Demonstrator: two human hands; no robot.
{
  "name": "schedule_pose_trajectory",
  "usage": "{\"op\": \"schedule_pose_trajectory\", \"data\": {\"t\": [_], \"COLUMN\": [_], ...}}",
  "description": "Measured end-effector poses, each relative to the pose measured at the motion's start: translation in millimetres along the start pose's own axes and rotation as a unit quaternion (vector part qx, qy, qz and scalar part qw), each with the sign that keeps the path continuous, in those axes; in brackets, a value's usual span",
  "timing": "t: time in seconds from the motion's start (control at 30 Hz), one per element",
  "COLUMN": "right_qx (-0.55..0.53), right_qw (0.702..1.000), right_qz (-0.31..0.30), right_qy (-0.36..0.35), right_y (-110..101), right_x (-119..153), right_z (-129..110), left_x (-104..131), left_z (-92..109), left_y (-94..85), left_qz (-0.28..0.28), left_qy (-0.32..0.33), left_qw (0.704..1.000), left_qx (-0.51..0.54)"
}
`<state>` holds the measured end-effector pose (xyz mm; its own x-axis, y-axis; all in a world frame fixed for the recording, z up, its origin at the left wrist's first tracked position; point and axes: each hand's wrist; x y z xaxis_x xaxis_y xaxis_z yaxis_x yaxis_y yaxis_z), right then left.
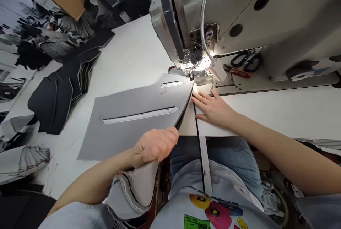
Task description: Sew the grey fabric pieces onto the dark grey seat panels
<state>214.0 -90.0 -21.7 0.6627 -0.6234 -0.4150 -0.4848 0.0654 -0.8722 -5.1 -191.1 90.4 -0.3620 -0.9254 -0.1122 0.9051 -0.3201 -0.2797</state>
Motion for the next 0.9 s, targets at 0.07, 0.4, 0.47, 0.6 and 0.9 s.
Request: {"op": "schedule_pose_trajectory", "data": {"t": [0.07, 0.4, 0.47, 0.6, 0.9], "right_qx": [-0.001, -0.029, -0.028, -0.032, -0.06], "right_qw": [1.0, 0.999, 0.998, 0.997, 0.997], "right_qz": [0.012, 0.017, 0.017, 0.021, 0.027], "right_qy": [0.013, 0.039, 0.05, 0.062, 0.035], "right_y": [2.5, 4.5, 6.2, 6.8, 1.5], "right_x": [-4.4, -2.1, -3.3, -5.2, -1.9], "right_z": [1.4, -9.8, -11.7, -13.1, -12.9], "left_x": [-7.0, -99.8, -123.5, -140.4, -110.2], "left_z": [-7.2, -55.2, -82.1, -120.6, -116.3], "left_y": [3.2, -15.4, -26.3, -34.7, -16.8], "left_qz": [-0.124, -0.145, -0.072, 0.034, 0.1], "left_qy": [0.017, 0.038, 0.031, -0.019, 0.091], "left_qw": [0.991, 0.959, 0.903, 0.802, 0.828], "left_qx": [0.043, -0.24, -0.423, -0.596, -0.544]}}
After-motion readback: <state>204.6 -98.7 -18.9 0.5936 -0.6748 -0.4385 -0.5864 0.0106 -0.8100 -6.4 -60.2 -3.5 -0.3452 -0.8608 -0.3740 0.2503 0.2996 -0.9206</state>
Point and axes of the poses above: each hand's wrist, its own x-axis away from the middle knuckle, its own y-axis out of the palm, z = x × y, and after that the axes turned 15 degrees about z, right-handed
